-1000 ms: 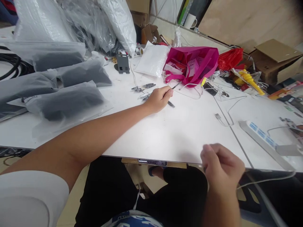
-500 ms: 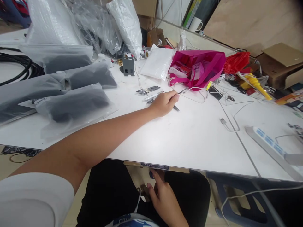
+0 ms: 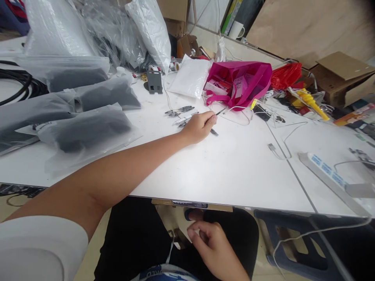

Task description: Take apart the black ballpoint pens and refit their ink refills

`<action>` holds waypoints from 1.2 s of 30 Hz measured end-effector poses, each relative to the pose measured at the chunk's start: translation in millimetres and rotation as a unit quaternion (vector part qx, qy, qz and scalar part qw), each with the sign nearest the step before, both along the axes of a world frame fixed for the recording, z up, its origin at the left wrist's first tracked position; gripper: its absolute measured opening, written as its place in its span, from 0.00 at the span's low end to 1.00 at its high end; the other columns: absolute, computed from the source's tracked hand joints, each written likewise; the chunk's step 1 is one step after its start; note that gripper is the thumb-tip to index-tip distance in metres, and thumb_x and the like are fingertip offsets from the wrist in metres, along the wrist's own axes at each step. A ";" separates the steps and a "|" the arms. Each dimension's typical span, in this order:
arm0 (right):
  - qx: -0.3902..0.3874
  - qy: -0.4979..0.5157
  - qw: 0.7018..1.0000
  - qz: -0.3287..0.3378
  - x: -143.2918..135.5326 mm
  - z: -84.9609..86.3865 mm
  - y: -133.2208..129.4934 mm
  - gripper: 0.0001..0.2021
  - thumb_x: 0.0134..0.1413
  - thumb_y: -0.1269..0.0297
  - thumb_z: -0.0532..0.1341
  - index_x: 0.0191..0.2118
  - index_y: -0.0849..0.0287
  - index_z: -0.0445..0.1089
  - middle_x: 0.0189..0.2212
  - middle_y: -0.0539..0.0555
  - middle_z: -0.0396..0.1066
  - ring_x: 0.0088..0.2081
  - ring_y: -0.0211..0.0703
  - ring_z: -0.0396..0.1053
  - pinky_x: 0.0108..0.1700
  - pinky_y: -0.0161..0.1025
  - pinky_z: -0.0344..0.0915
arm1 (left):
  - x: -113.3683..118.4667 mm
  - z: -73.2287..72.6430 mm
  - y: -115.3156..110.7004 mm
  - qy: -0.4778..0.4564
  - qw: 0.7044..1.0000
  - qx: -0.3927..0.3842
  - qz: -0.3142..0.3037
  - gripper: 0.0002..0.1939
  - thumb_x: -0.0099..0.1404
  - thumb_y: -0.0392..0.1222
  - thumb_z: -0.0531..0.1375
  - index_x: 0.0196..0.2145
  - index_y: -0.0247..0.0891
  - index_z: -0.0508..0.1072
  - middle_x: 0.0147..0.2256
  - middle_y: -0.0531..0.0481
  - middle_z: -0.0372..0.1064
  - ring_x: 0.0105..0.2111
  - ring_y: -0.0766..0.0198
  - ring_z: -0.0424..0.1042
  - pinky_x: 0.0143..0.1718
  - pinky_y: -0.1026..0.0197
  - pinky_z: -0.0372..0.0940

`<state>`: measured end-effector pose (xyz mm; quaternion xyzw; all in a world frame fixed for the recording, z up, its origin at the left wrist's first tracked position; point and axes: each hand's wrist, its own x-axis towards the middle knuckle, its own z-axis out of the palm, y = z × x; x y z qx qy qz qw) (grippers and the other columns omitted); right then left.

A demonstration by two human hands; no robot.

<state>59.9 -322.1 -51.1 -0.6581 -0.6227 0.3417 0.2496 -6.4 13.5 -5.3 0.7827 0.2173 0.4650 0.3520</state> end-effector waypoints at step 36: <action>0.200 0.344 0.911 -0.106 91.3 88.4 280.2 0.20 0.48 0.45 0.77 0.42 0.49 0.79 0.31 0.46 0.70 0.23 0.31 0.65 0.22 0.32 0.62 | 4.4 -2.2 0.2 -0.022 1.000 -0.013 0.000 0.17 0.78 0.47 0.52 0.31 0.39 0.68 0.26 0.52 0.65 0.29 0.64 0.64 0.35 0.58 0.57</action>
